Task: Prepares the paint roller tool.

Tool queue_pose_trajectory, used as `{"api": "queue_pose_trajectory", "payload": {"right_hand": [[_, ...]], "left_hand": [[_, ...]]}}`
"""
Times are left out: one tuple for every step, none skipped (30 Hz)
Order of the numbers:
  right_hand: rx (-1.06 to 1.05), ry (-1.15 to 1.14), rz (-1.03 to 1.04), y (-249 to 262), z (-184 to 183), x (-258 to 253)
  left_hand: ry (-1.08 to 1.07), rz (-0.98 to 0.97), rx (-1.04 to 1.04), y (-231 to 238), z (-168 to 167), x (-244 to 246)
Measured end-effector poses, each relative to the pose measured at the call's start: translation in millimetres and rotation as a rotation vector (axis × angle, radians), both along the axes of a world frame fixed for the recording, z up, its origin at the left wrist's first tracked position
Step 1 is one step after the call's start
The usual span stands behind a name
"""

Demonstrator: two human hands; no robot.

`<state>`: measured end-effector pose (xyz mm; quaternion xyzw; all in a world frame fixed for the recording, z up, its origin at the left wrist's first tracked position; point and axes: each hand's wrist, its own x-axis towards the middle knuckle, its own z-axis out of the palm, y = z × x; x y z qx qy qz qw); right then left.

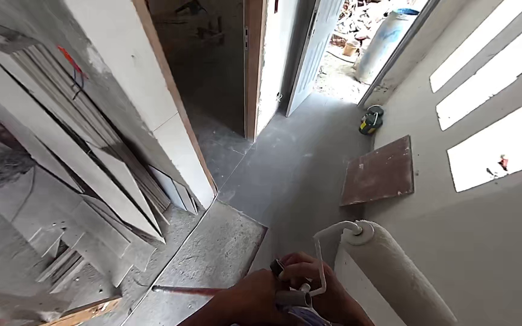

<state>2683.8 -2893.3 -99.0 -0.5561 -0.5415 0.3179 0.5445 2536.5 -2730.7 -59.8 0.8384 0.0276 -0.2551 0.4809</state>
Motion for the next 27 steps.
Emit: {"api": "queue_pose_trajectory", "payload": {"right_hand": [[-0.002,0.024,0.026,-1,5,26],[0.000,0.030,0.045,0,13,51],[0.003,0.020,0.061,1,23,75],[0.009,0.000,0.082,2,32,99],[0.014,-0.027,0.106,5,39,121],[0.019,-0.049,0.135,8,45,141],[0.024,-0.060,0.164,12,49,159],[0.032,-0.061,0.189,17,53,174],[0.040,-0.049,0.211,24,55,189],[0.047,-0.037,0.231,32,57,204],[0.050,-0.028,0.241,41,59,217],[0.050,-0.014,0.238,51,59,230],[0.052,0.002,0.232,61,58,242],[0.059,0.017,0.226,70,57,253],[0.073,0.027,0.222,79,58,265],[0.096,0.036,0.220,87,59,277],[0.110,0.038,0.219,96,62,288],[0.112,0.030,0.213,104,63,301],[0.101,0.014,0.201,113,61,317],[0.079,0.000,0.193,121,57,333],[0.058,-0.012,0.189,130,52,349],[0.039,-0.017,0.185,141,48,366],[0.028,-0.013,0.189,154,45,383],[0.020,-0.005,0.196,169,44,401],[0.012,0.003,0.207,187,44,418],[0.004,0.011,0.221,204,46,435],[-0.004,0.020,0.240,221,49,451]], "left_hand": [[0.001,0.009,-0.003,-1,6,24],[-0.011,0.032,-0.020,-2,13,47],[-0.034,0.064,-0.040,-2,19,69],[-0.051,0.099,-0.063,-3,23,89],[-0.072,0.142,-0.091,-3,25,106],[-0.092,0.179,-0.123,-3,25,122],[-0.108,0.207,-0.148,-2,26,136],[-0.112,0.226,-0.160,-1,27,148],[-0.119,0.233,-0.160,3,27,162],[-0.118,0.221,-0.148,9,27,176],[-0.113,0.212,-0.136,15,26,190],[-0.128,0.209,-0.133,23,24,204],[-0.152,0.206,-0.141,31,21,217],[-0.172,0.203,-0.158,40,19,230],[-0.195,0.193,-0.188,49,17,243],[-0.228,0.173,-0.225,58,15,257],[-0.259,0.153,-0.259,68,14,272],[-0.272,0.140,-0.280,78,13,287],[-0.259,0.138,-0.286,89,13,302],[-0.218,0.141,-0.289,100,11,318],[-0.175,0.152,-0.303,111,8,333],[-0.144,0.177,-0.326,124,4,349],[-0.121,0.196,-0.359,138,-1,366],[-0.108,0.213,-0.401,154,-4,382],[-0.107,0.222,-0.435,171,-6,399],[-0.110,0.223,-0.458,188,-4,414],[-0.115,0.219,-0.478,205,-1,429]]}}
